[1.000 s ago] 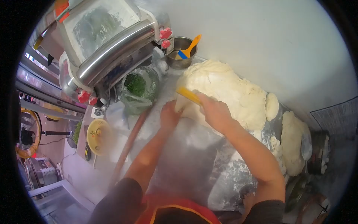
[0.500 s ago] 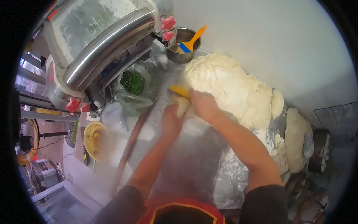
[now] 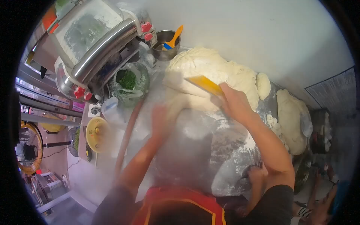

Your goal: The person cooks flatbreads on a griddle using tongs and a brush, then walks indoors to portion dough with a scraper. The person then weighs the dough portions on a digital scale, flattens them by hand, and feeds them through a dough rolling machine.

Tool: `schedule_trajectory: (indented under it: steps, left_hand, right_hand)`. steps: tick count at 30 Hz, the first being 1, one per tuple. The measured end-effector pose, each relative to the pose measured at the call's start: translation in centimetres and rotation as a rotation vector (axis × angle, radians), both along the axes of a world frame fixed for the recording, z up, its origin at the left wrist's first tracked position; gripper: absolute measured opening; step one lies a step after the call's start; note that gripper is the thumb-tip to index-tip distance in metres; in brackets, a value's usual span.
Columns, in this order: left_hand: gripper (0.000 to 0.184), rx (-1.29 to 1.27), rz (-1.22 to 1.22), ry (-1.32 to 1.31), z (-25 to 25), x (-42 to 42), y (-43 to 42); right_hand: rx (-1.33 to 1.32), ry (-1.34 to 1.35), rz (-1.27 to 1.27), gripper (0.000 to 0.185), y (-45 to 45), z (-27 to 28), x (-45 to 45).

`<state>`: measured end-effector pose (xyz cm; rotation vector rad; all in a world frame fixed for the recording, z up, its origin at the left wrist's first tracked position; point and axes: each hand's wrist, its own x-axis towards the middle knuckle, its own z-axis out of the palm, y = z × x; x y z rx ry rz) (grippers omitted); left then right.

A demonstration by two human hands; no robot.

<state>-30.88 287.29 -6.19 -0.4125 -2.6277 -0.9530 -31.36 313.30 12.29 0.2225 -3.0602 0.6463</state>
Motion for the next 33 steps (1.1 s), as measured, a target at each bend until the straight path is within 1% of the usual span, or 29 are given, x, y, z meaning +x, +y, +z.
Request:
schedule_trajectory:
  steps: [2,4,5,8,11,13,16,17,19,20,22,23,25,28,30,32,33]
  left_hand:
    - [0.064,-0.110,-0.282,0.021,2.7,-0.4,3.7]
    - [0.064,-0.157,-0.371,-0.034,2.2,-1.8,6.8]
    - [0.064,-0.182,-0.417,-0.067,1.7,-1.9,7.7]
    - [0.061,-0.249,-0.364,0.009,0.4,-1.9,9.0]
    - [0.057,-0.243,-0.352,0.048,-0.4,-2.1,9.1]
    - [0.055,-0.278,-0.347,0.020,-0.4,-2.2,9.1]
    - [0.053,-0.300,-0.332,-0.013,-0.1,-2.0,9.5]
    - [0.052,-0.302,-0.328,-0.019,-0.1,-2.0,9.7]
    - [0.044,-0.302,-0.286,0.042,-0.9,-1.7,10.4]
    - [0.041,-0.305,-0.269,0.077,-1.2,-1.5,10.6]
    - [0.034,-0.418,-0.250,0.037,-1.4,-1.1,11.2]
    - [0.032,-0.471,-0.237,0.020,-1.3,-0.9,11.6]
    - [0.029,-0.394,-0.266,0.005,-1.6,-0.6,11.2]
    - [0.029,-0.342,-0.320,0.027,-2.0,-0.4,9.4]
    - [0.031,-0.301,-0.335,0.052,-2.8,0.2,8.3]
    - [0.035,-0.226,-0.338,0.109,-3.3,0.5,8.3]
    - [0.039,-0.242,-0.319,0.122,-2.3,0.7,8.5]
  right_hand:
    - [0.090,-0.073,0.020,0.023,1.4,-0.6,1.0]
    - [0.123,-0.153,0.017,0.025,2.1,-1.4,1.3]
    - [0.160,-0.152,0.044,0.026,2.4,-2.3,1.4]
    - [0.244,-0.159,0.107,0.030,3.4,-4.3,0.5]
    - [0.269,-0.195,0.125,0.036,4.0,-6.1,-0.5]
    - [0.285,-0.191,0.100,0.041,3.8,-8.0,-1.1]
    - [0.264,-0.201,0.091,0.049,1.1,-8.6,-0.9]
    - [0.264,-0.173,0.095,0.049,0.9,-9.5,-1.3]
    - [0.264,-0.116,0.096,0.050,1.2,-12.4,-1.7]
    - [0.260,-0.069,0.091,0.047,1.2,-13.1,-1.6]
    - [0.249,0.029,0.080,0.041,0.9,-13.9,-0.8]
    - [0.284,-0.004,0.058,0.042,0.7,-14.2,-0.9]
    - [0.356,-0.070,0.017,0.045,0.5,-14.4,-0.4]
    - [0.126,0.211,0.071,0.040,1.3,-12.7,2.0]
    - [0.058,0.108,-0.247,0.037,1.2,-7.7,5.9]
    - [-0.332,0.098,-0.656,0.036,2.5,-4.4,9.6]
    - [-0.421,0.118,-0.701,0.042,3.9,-5.3,11.5]
